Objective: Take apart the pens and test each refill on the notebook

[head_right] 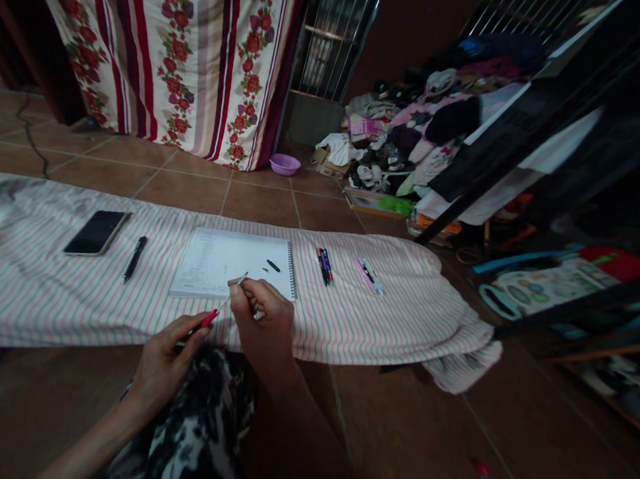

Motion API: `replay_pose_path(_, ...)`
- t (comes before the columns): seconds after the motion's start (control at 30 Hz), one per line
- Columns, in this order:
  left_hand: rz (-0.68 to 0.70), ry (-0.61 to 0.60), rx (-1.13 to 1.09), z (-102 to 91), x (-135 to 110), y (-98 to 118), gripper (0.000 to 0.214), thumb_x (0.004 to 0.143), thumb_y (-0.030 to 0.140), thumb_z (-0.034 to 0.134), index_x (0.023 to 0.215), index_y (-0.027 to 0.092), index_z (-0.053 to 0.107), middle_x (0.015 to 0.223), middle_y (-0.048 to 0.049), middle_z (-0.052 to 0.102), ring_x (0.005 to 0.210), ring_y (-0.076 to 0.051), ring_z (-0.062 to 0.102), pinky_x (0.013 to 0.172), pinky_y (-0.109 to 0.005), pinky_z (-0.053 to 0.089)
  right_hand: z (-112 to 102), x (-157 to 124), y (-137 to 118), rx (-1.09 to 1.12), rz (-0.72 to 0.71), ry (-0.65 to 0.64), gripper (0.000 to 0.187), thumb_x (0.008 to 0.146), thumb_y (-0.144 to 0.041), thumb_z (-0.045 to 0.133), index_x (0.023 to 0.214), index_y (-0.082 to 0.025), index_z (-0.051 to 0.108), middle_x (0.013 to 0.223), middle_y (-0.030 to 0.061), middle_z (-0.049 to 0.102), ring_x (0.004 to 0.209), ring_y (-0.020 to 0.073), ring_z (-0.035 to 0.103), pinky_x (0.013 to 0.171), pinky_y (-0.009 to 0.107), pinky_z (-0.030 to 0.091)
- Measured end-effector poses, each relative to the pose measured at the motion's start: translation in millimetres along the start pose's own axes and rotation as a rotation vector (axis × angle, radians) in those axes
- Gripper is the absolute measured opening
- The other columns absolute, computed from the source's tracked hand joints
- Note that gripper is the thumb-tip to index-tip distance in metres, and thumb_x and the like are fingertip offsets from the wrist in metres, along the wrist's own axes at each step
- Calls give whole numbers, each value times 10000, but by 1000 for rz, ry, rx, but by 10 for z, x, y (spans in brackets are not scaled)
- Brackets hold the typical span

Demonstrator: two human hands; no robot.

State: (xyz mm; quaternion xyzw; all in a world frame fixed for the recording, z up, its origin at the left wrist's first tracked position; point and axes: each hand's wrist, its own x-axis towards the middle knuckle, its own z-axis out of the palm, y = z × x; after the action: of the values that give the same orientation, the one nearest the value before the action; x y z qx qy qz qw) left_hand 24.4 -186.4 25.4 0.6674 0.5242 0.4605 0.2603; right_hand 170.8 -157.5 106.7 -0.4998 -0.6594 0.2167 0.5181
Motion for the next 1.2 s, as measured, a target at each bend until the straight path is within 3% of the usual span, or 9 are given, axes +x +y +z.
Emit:
replay_pose_path(0.9, 28, 4, -9, -11, 1, 74, 270, 867, 260, 451, 1082, 211, 607, 957, -46, 665, 904, -167, 611, 782, -294, 493, 102, -122, 75, 14, -23, -101, 190, 826, -242, 507, 770, -172, 675, 660, 19, 638, 553, 104, 537, 526, 212, 404)
replay_pose_path(1.2, 30, -5, -18, -13, 11, 42, 276, 867, 254, 452, 1097, 218, 600, 968, -46, 660, 912, -166, 606, 774, -290, 493, 101, -127, 48, -12, -27, -94, 209, 829, -246, 501, 708, -171, 654, 597, -2, 577, 529, 95, 495, 511, 202, 385)
